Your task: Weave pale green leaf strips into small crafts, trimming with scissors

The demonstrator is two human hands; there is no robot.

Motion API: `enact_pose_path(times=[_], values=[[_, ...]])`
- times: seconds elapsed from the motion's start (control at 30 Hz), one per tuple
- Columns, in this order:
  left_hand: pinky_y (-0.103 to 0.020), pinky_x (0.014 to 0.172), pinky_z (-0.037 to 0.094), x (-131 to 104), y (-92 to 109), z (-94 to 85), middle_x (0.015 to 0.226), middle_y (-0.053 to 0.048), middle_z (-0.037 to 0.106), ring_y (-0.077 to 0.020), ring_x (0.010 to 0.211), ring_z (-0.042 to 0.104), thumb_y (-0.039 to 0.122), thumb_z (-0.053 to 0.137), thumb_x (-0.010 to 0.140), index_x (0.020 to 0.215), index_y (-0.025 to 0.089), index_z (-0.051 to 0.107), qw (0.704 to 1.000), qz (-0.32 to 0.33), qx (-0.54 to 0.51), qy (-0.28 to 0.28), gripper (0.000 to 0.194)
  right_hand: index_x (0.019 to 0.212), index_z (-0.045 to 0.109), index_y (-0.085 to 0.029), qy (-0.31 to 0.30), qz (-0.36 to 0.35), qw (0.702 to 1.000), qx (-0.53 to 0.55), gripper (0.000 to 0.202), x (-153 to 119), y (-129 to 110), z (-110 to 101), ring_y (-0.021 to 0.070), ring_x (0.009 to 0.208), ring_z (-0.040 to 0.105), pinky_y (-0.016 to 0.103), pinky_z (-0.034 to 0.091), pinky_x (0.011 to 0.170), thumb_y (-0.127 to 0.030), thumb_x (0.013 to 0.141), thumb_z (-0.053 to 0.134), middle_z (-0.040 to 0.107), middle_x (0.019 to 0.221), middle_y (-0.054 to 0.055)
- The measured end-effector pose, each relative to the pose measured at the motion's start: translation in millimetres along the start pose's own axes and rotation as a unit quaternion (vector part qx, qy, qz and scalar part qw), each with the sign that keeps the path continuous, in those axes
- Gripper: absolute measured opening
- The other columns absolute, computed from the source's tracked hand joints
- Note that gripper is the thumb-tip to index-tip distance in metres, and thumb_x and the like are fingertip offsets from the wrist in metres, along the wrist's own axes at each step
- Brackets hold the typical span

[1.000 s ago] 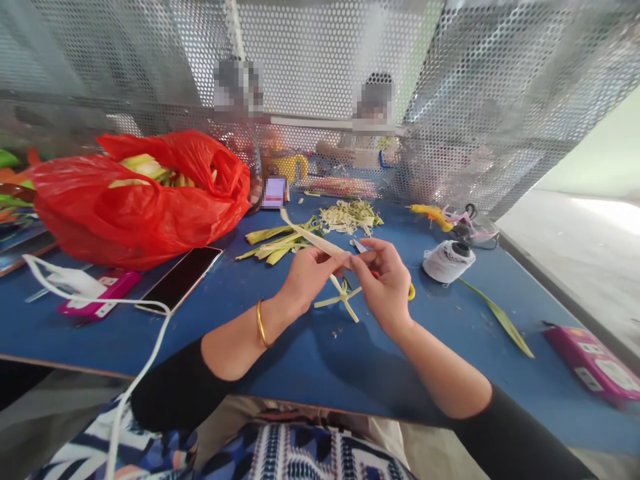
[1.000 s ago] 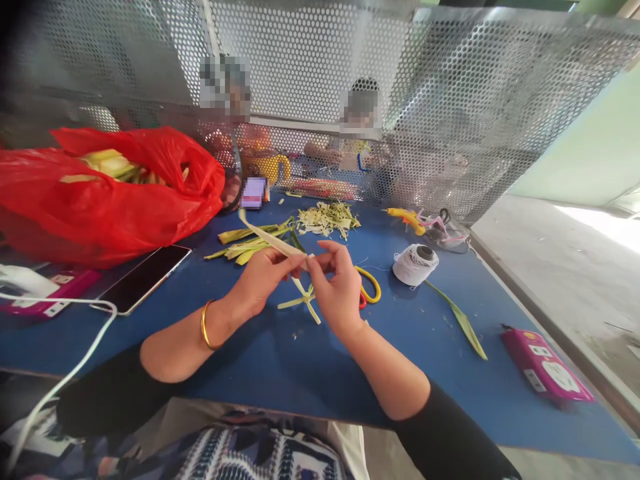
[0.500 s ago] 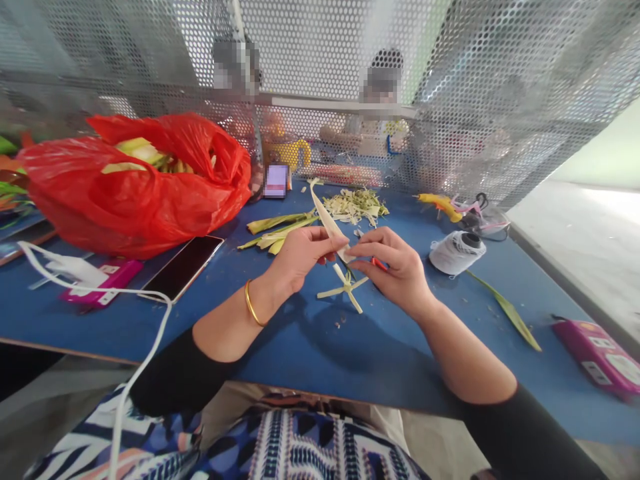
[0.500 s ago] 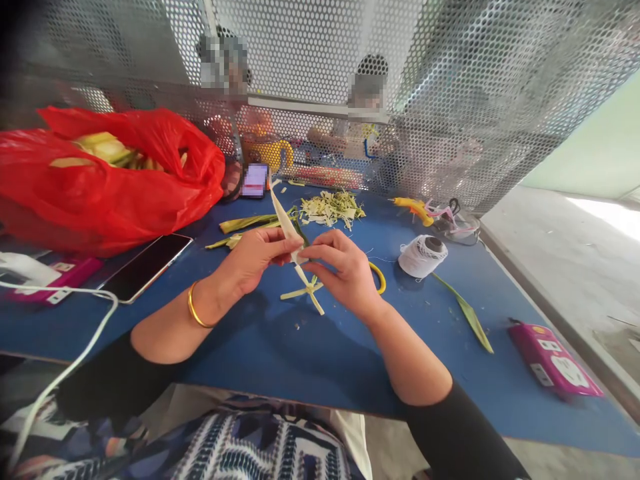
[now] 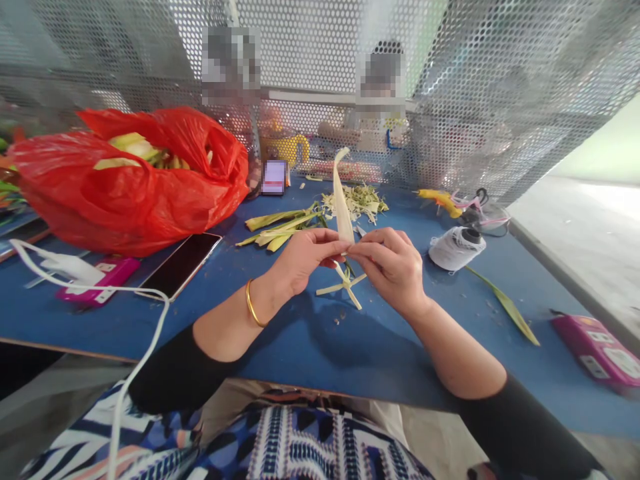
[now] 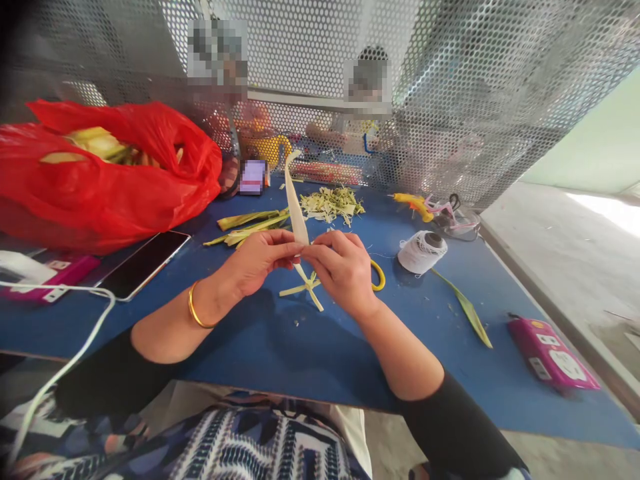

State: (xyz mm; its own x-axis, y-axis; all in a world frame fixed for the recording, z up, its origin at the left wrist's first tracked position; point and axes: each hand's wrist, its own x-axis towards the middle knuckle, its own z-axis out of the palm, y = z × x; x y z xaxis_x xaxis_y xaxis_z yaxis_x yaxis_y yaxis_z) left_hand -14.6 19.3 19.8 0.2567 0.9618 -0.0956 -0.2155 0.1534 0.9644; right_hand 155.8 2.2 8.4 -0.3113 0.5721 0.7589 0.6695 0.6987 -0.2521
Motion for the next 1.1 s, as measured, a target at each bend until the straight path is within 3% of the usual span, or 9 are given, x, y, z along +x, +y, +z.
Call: enact_pose_path(times=[0.2,0.4,0.63,0.8,1.03,1.1], values=[[-0.026,0.062,0.047,-1,-4,1.9,0.063,0.001,0.065,-0.0100,0.058,0.058,0.025,0.081,0.059,0.068,0.016,0.070,0.998,0.037,0.008,0.041,0.017,0.078,0.071,-0.025,0.017,0.114,0.983,0.145,0.010,3,-6,3,0.0177,0.085,0.063,0.034,0.049,0.080,-0.023,0.086,0.065,0.067,0.085,0.002],[-0.027,0.063,0.049,-2,-4,4.3,0.065,-0.001,0.068,-0.0121,0.060,0.061,0.029,0.082,0.062,0.069,0.016,0.071,0.994,0.077,0.046,0.064,0.018,0.073,0.067,-0.021,-0.004,0.224,0.957,0.185,0.009,5,-12,1,0.0145,0.069,0.061,0.029,0.048,0.069,-0.025,0.080,0.066,0.068,0.071,-0.001],[-0.029,0.064,0.051,-4,-4,6.8,0.065,-0.001,0.069,-0.0126,0.058,0.062,0.031,0.081,0.063,0.070,0.016,0.070,0.993,0.091,0.037,0.061,0.020,0.078,0.058,-0.021,0.033,0.273,0.934,0.229,0.014,7,-13,2,0.0139,0.067,0.062,0.029,0.049,0.066,-0.024,0.072,0.070,0.066,0.071,-0.003],[-0.029,0.070,0.052,-5,-9,8.6,0.069,-0.001,0.070,-0.0133,0.067,0.063,0.035,0.088,0.053,0.070,0.016,0.068,0.993,0.108,0.042,0.038,0.033,0.085,0.055,-0.022,0.030,0.294,0.919,0.261,0.024,7,-10,4,0.0132,0.063,0.063,0.028,0.049,0.062,-0.020,0.067,0.071,0.066,0.068,-0.005],[-0.031,0.073,0.053,-2,-7,4.4,0.072,-0.001,0.070,-0.0121,0.065,0.063,0.031,0.088,0.055,0.072,0.015,0.068,1.000,0.029,-0.005,-0.002,0.031,0.084,0.057,-0.022,0.007,0.335,0.862,0.380,0.029,6,0,7,0.0137,0.061,0.064,0.030,0.053,0.062,-0.030,0.066,0.078,0.067,0.069,-0.003],[-0.030,0.072,0.054,-1,-5,2.8,0.071,-0.001,0.070,-0.0115,0.064,0.063,0.029,0.087,0.055,0.072,0.015,0.068,1.000,0.006,-0.028,-0.009,0.029,0.086,0.057,-0.022,0.009,0.324,0.863,0.387,0.026,5,0,6,0.0143,0.063,0.065,0.032,0.055,0.065,-0.030,0.070,0.077,0.067,0.070,-0.003]])
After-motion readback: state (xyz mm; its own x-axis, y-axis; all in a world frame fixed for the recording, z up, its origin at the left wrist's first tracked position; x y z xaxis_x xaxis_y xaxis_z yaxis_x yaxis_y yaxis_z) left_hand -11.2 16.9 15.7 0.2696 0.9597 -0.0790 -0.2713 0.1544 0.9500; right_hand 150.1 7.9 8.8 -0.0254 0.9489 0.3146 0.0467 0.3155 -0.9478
